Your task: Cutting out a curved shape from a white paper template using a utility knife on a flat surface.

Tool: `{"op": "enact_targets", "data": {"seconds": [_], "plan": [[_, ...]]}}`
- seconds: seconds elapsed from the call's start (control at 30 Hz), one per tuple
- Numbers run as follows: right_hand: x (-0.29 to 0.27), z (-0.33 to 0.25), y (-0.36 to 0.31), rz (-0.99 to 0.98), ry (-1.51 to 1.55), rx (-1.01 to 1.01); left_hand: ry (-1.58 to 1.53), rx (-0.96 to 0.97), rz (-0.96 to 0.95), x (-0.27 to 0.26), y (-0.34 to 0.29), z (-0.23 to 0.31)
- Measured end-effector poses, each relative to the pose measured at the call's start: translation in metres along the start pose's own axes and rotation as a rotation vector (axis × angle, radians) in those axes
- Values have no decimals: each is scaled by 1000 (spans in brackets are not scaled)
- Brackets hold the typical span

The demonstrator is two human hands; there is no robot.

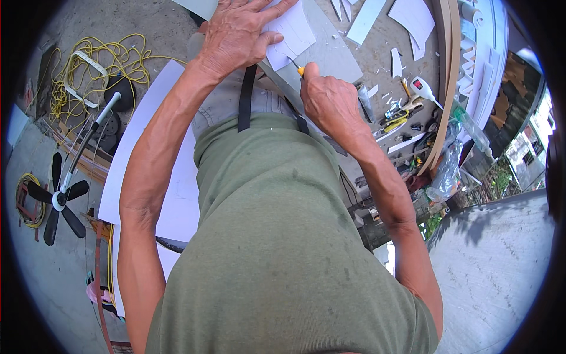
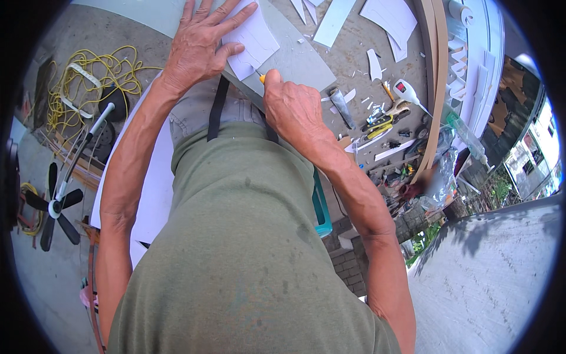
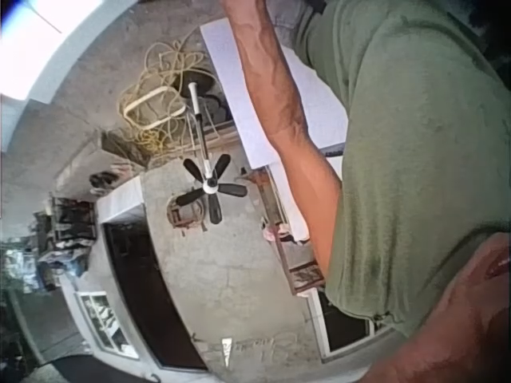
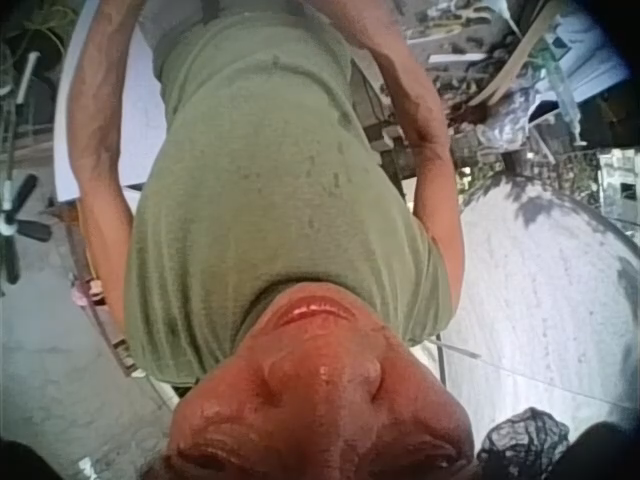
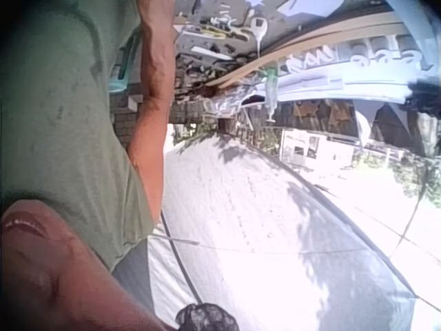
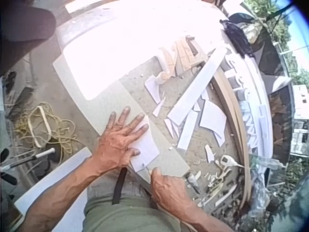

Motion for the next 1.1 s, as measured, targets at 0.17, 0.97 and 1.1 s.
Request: {"op": "enact_targets", "data": {"seconds": [0.17, 0.97, 1.1], "plan": [[-1, -4, 2, -73, 44, 16, 2, 8, 6, 2, 0, 0], [32, -15, -15, 47, 333, 313, -12, 41, 56, 2, -1, 4], [27, -9, -19, 31, 359, 294, 53, 57, 135, 2, -1, 5]]}}
Point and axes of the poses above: each hand's wrist, its own y-axis towards the middle knuckle, its own x-axis out of the palm, z = x × y, the point moved 8 cm from there along y, towards the middle knuckle, and after that the axes turned 8 degrees about -z, right-handed, at the moved point
